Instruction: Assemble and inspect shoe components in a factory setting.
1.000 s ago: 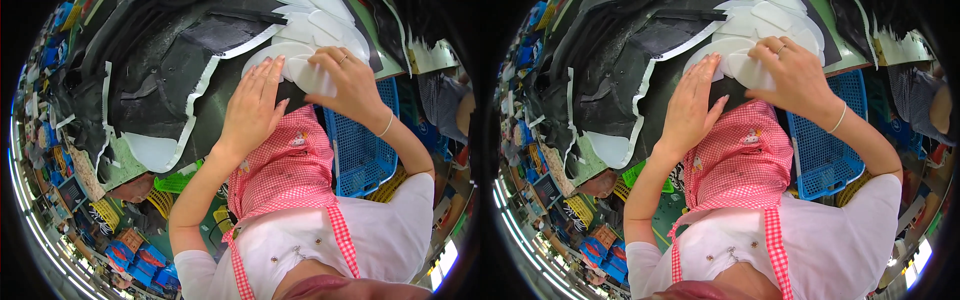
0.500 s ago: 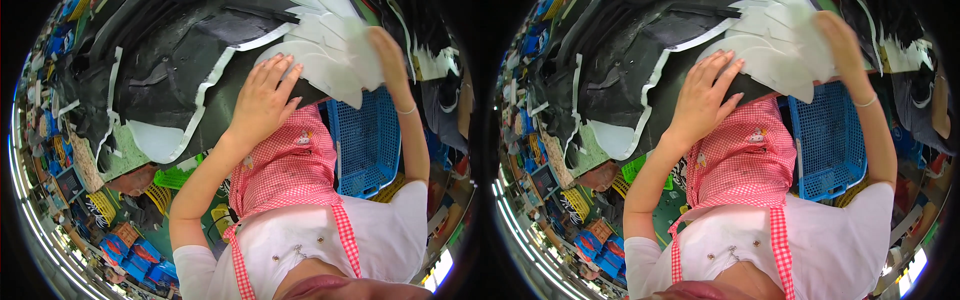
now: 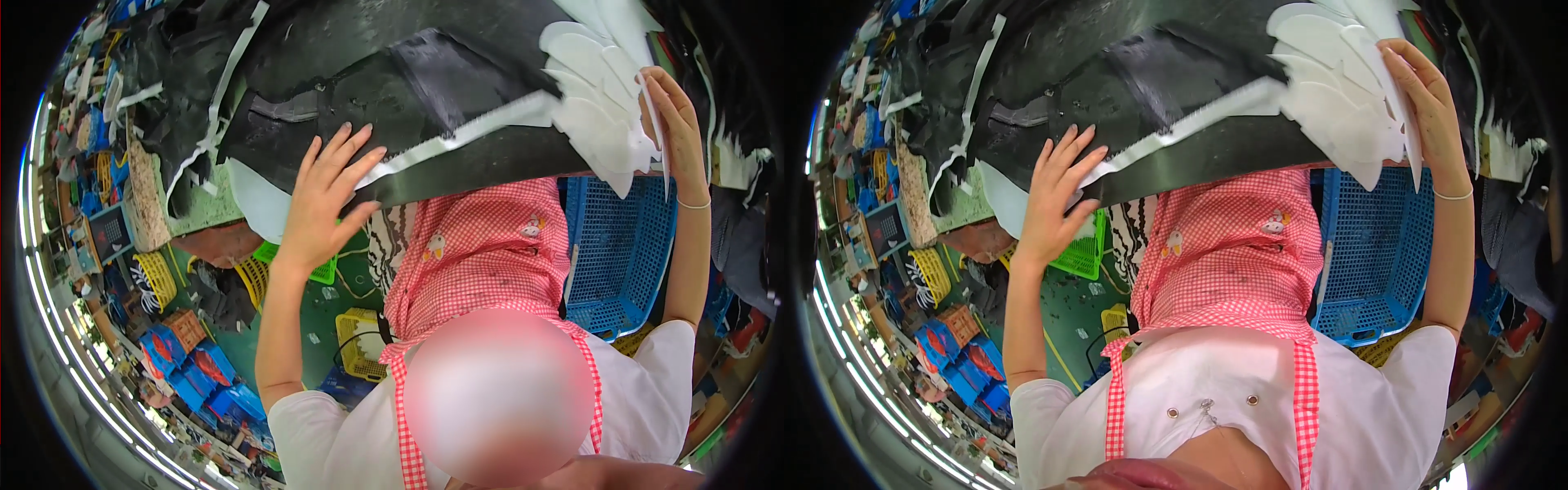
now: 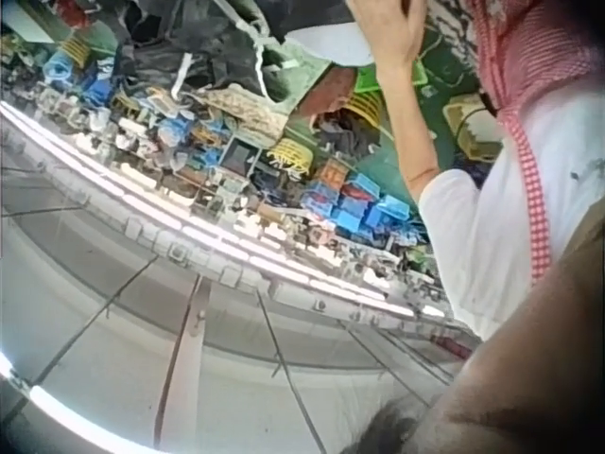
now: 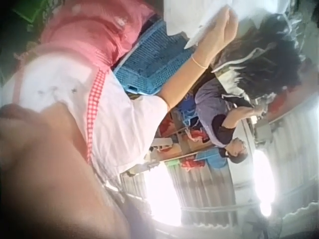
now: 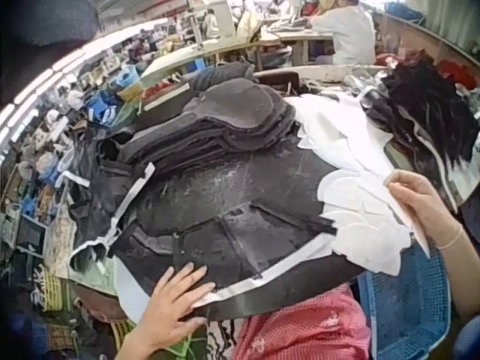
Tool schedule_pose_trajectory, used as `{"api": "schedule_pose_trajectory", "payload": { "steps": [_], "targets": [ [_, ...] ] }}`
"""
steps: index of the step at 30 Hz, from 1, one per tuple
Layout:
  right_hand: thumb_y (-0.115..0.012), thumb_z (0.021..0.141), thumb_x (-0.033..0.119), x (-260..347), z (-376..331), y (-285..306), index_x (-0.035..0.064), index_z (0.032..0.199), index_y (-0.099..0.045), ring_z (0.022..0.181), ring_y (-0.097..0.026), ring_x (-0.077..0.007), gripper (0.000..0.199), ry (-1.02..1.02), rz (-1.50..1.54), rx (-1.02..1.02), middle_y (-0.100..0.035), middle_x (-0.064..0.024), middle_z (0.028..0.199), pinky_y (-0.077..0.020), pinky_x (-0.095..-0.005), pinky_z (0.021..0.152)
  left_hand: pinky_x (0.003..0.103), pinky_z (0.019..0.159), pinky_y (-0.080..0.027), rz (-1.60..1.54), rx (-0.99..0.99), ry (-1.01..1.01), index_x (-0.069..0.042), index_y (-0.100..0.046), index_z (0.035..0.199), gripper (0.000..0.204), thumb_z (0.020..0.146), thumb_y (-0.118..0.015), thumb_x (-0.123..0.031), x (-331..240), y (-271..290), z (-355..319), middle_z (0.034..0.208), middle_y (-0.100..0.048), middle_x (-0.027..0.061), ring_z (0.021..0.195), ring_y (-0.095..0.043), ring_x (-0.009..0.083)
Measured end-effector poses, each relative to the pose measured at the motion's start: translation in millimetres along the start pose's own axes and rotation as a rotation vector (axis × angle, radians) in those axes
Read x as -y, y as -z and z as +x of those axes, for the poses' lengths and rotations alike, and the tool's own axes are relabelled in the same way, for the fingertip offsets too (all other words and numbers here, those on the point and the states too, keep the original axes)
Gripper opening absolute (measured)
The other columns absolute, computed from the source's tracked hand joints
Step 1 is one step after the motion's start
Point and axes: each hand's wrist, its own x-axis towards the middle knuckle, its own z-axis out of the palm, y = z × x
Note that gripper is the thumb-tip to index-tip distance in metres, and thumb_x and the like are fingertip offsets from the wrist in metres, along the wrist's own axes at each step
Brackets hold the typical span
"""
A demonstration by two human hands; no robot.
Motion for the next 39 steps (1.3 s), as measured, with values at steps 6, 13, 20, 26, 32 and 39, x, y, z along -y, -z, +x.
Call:
{"api": "schedule_pose_trajectory", "payload": {
  "steps": [6,13,20,26,32,39],
  "targets": [
    [-0.066,0.089,0.028,34,24,-126,0.0052,0.096,-0.065,0.078,-0.065,-0.0133,0.024,0.312,-0.215,0.553,-0.066,-0.0053,0.088,-0.0507,-0.0236,0.07,0.031,0.09,-0.041,-0.59,-0.317,0.15,-0.008,-0.064,0.114,0.029,0.094,-0.055,-0.026,-23,23,27,0.103,-0.068,0.0069,0.101,-0.06,0.0201],
    [-0.062,0.094,0.022,56,50,-157,0.0014,0.089,-0.066,0.062,-0.059,-0.0052,0.021,-0.063,-0.372,0.663,-0.06,0.0015,0.064,-0.0427,-0.0179,0.054,0.017,0.039,-0.03,-1.004,-0.325,0.429,-0.004,-0.062,0.09,0.017,0.096,-0.06,-0.019,-12,33,40,0.064,-0.065,0.0033,0.045,-0.054,0.0041],
    [-0.064,0.094,0.025,46,58,-164,0.0013,0.086,-0.068,0.049,-0.051,-0.0043,0.025,-0.325,-0.374,0.655,-0.057,0.0016,0.059,-0.0366,-0.0195,0.045,0.016,0.037,-0.03,-0.942,-0.12,0.61,-0.004,-0.061,0.087,0.019,0.095,-0.059,-0.02,10,14,33,0.068,-0.066,0.0056,0.045,-0.054,0.0049],
    [-0.065,0.093,0.023,45,63,-167,-0.0003,0.084,-0.07,0.052,-0.055,-0.0054,0.025,-0.312,-0.474,0.67,-0.06,0.0001,0.061,-0.0405,-0.0197,0.047,0.016,0.038,-0.028,-0.905,-0.101,0.646,-0.005,-0.065,0.083,0.022,0.092,-0.066,-0.025,10,8,37,0.055,-0.058,-0.0031,0.045,-0.055,0.0025],
    [-0.068,0.089,0.019,53,59,-181,-0.0015,0.081,-0.07,0.05,-0.058,-0.0121,0.022,-0.242,-0.653,0.662,-0.061,-0.0039,0.059,-0.0465,-0.0244,0.051,0.032,0.045,-0.042,-0.004,0.064,0.519,-0.007,-0.063,0.079,0.018,0.083,-0.072,-0.022,-1,18,46,0.048,-0.054,0.0012,0.045,-0.057,0.018],
    [-0.075,0.074,0.026,15,20,-180,0.0069,0.082,-0.057,0.077,-0.063,-0.0278,0.028,0.672,-0.88,0.463,-0.064,-0.0093,0.084,-0.0493,-0.0387,0.067,0.052,0.115,-0.021,-0.06,-0.111,-0.071,-0.011,-0.04,0.143,0.079,0.069,-0.07,-0.017,-19,-16,35,0.146,-0.041,0.0119,0.138,-0.035,0.031]
  ]
}}
